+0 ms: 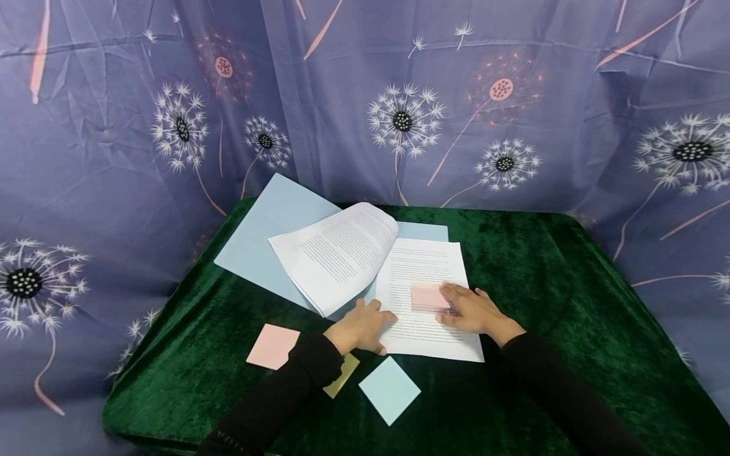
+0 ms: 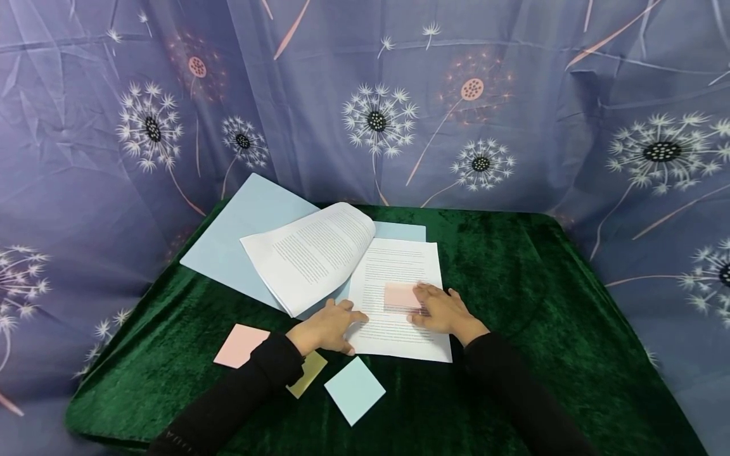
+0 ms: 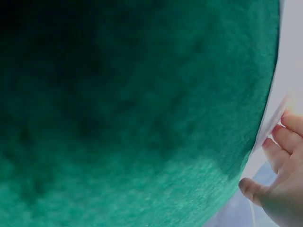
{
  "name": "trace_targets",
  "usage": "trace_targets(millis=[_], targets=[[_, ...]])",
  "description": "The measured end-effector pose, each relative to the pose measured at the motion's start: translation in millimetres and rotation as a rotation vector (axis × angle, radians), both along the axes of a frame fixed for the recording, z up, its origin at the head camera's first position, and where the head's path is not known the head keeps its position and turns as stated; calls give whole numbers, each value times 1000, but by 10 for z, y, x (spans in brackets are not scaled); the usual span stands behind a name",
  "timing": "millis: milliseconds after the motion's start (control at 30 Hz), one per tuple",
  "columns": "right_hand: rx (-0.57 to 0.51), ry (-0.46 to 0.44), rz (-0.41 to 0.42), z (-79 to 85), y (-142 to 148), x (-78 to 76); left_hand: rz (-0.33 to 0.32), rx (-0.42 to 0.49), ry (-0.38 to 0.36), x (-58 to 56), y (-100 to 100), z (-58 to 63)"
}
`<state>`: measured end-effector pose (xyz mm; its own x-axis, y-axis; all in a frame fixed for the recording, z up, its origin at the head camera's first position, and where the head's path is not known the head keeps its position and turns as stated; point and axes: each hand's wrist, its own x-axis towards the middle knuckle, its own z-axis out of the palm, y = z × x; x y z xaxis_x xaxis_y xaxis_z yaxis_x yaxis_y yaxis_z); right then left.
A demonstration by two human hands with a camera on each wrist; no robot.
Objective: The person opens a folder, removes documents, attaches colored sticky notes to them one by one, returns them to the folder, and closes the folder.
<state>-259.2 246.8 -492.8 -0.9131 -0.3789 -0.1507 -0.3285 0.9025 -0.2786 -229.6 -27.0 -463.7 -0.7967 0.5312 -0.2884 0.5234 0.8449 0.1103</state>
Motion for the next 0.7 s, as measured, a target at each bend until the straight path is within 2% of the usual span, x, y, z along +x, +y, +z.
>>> trace_targets(millis=[400,700], targets=[[1,-1,-26,30,76,48,-19,17,4,5,45,23],[-18,1,-21,28,13,53,-18,23,7,19,-10,0]])
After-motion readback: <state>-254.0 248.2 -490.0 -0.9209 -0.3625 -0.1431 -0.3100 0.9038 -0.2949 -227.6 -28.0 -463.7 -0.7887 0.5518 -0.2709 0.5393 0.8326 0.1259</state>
